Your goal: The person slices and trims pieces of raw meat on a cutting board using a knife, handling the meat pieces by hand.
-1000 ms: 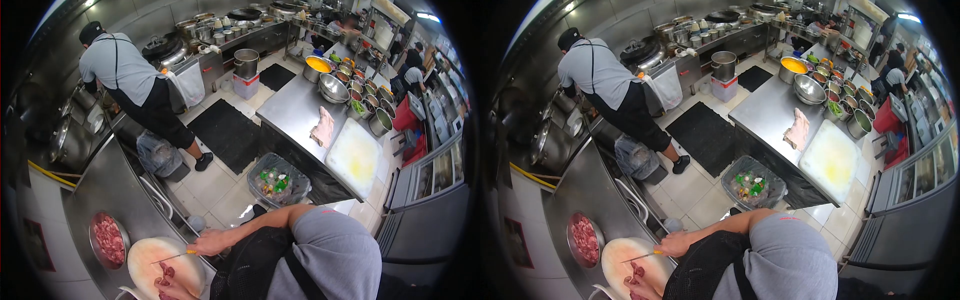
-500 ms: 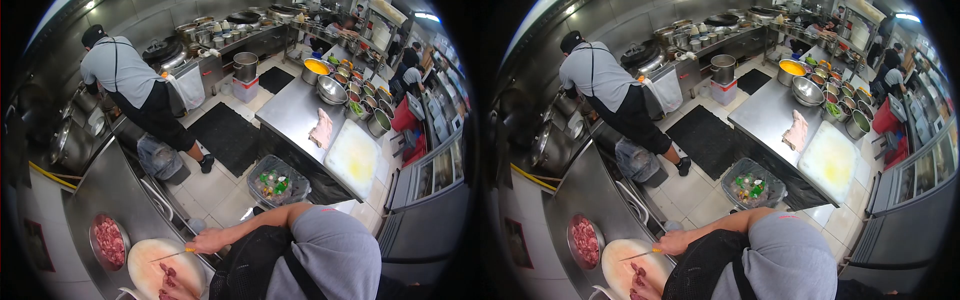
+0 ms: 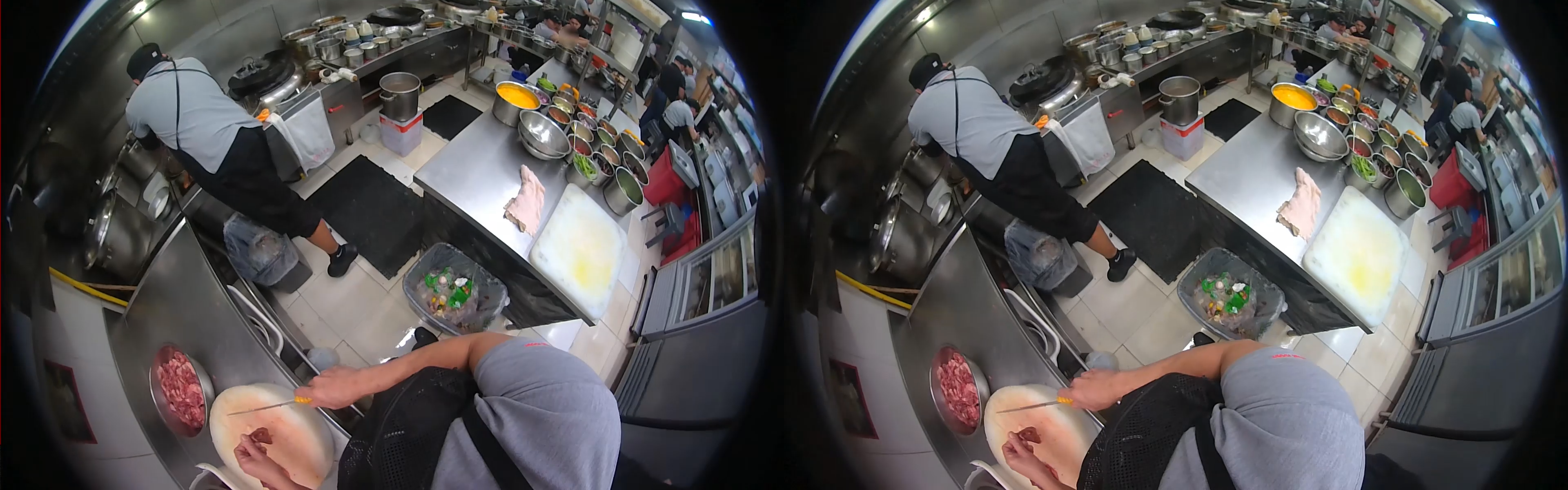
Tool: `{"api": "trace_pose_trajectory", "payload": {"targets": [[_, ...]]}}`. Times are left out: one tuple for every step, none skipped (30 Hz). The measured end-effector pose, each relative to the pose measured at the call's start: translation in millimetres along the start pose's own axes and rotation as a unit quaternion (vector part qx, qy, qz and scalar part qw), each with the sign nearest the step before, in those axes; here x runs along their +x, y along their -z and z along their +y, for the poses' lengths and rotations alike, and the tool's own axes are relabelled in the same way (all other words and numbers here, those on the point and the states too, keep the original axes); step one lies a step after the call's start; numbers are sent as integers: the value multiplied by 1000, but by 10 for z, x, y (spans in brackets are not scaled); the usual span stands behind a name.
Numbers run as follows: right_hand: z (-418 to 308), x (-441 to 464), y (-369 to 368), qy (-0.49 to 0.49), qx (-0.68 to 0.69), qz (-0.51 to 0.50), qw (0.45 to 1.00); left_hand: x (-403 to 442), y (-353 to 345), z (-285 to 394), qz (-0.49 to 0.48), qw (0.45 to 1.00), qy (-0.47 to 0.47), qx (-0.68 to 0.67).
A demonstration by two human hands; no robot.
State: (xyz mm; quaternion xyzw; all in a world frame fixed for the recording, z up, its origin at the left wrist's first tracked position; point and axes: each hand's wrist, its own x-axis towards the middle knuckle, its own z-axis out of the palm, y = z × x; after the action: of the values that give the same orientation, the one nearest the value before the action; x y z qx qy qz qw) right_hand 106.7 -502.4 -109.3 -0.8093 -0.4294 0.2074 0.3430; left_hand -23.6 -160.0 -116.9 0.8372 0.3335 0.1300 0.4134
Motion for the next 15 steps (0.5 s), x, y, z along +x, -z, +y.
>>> {"api": "trace_pose_trajectory", "payload": {"targets": [[-3, -21, -5, -6, 1, 9, 1000, -146, 36, 210, 1, 1000, 4, 5], [4, -36, -11, -4, 6, 6, 1000, -349, 35, 605, 17, 998, 0, -54], [29, -58, -4, -2, 25, 28, 999, -462, 21, 824, 32, 993, -5, -115], [57, -94, 15, 2, 44, 48, 998, -359, 56, 738, 35, 993, -2, -112], [100, -125, 28, 9, 48, 39, 998, -267, 135, 535, -46, 958, 32, -282], [134, -105, 28, -24, 41, 21, 999, -179, 228, 318, -112, 890, 91, -433], [124, -39, 33, -43, 36, -8, 998, -222, 245, 277, -147, 869, 111, -459], [-188, -134, 510, -139, 105, -77, 982, -251, 110, 297, -166, 871, 114, -448], [180, -2, -30, 15, -50, 2, 999, -306, 22, 188, -169, 872, 127, -442], [215, 27, -64, 71, -38, 59, 995, -331, -32, 37, -159, 872, 141, -441], [257, 46, -90, 128, -32, 116, 984, -335, -93, -505, -122, 852, 169, -480], [-23, -40, 178, -19, 41, 51, 998, -338, -163, -1025, -82, 829, 193, -518], [46, -26, 138, -24, 45, 51, 997, -397, -260, -1007, -20, 846, 235, -478], [34, -19, 167, -11, 43, 48, 998, -496, -272, -678, 35, 860, 263, -435], [21, 12, 213, -6, 35, 55, 998, -498, -234, -556, 25, 879, 263, -397]]}}
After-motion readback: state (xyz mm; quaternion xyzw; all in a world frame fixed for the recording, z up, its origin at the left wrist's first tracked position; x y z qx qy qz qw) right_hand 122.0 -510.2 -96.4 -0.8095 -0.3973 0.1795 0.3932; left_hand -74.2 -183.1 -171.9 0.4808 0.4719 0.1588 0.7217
